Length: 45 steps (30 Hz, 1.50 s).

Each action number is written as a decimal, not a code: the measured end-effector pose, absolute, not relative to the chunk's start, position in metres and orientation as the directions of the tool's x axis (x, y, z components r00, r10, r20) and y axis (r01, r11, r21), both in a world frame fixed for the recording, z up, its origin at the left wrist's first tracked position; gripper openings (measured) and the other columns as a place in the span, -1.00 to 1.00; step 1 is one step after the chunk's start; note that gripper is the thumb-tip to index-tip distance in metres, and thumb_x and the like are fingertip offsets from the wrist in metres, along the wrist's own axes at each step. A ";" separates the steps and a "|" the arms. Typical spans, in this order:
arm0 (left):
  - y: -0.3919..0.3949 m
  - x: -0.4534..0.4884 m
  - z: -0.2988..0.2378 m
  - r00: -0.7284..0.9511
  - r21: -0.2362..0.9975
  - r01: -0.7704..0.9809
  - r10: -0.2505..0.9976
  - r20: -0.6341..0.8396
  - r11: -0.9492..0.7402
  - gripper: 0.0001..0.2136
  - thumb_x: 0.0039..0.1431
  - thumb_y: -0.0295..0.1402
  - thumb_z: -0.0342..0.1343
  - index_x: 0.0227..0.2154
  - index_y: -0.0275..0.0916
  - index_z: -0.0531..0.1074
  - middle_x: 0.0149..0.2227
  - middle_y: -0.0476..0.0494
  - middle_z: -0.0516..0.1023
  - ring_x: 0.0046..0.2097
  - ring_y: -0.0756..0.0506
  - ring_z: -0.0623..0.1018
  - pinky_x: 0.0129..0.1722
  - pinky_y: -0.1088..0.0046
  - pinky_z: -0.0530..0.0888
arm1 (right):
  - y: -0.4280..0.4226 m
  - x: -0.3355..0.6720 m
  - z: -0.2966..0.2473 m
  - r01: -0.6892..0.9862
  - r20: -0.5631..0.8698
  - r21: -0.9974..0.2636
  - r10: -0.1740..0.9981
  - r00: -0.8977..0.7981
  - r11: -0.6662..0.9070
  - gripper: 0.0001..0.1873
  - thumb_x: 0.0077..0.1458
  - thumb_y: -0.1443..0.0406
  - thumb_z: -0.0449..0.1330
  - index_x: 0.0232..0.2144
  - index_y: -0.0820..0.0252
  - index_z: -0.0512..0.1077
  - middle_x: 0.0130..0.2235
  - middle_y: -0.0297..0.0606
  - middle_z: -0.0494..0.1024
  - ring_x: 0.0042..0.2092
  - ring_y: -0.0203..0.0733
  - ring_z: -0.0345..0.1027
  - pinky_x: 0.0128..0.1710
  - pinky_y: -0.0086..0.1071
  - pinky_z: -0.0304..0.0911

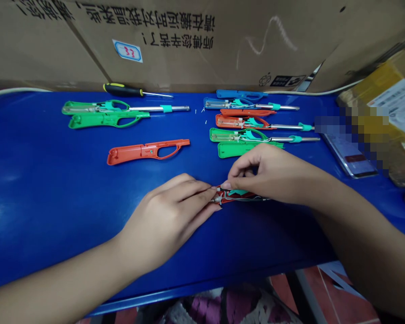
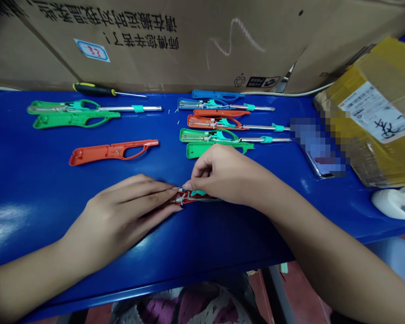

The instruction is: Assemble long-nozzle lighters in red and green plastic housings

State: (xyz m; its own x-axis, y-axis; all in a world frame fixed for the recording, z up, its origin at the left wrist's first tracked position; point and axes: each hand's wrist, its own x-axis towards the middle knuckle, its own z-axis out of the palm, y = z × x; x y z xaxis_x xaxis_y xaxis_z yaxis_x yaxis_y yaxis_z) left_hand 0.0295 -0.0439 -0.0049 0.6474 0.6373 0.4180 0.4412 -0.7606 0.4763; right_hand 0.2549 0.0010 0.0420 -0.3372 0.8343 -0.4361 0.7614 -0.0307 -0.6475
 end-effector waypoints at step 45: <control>-0.035 0.021 -0.010 0.688 0.293 0.543 0.616 0.384 -0.787 -0.65 0.35 -0.46 0.12 0.16 -0.31 0.45 0.10 -0.26 0.56 0.06 -0.20 0.54 0.08 0.16 0.56 | -0.001 0.268 0.047 0.569 -0.337 -0.821 0.840 -0.426 -0.041 -0.85 0.18 0.28 0.20 -0.21 0.12 0.55 -0.49 -0.37 0.53 -0.49 -0.29 0.43 -0.51 -0.42 0.30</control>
State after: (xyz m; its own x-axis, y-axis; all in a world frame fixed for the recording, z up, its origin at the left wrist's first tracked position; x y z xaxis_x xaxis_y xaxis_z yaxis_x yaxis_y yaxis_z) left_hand 0.0210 -0.0346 -0.0097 0.6875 0.6165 0.3838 0.5427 -0.7873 0.2926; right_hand 0.2682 -0.0014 0.0465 -0.4258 0.8399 -0.3366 0.5688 -0.0409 -0.8214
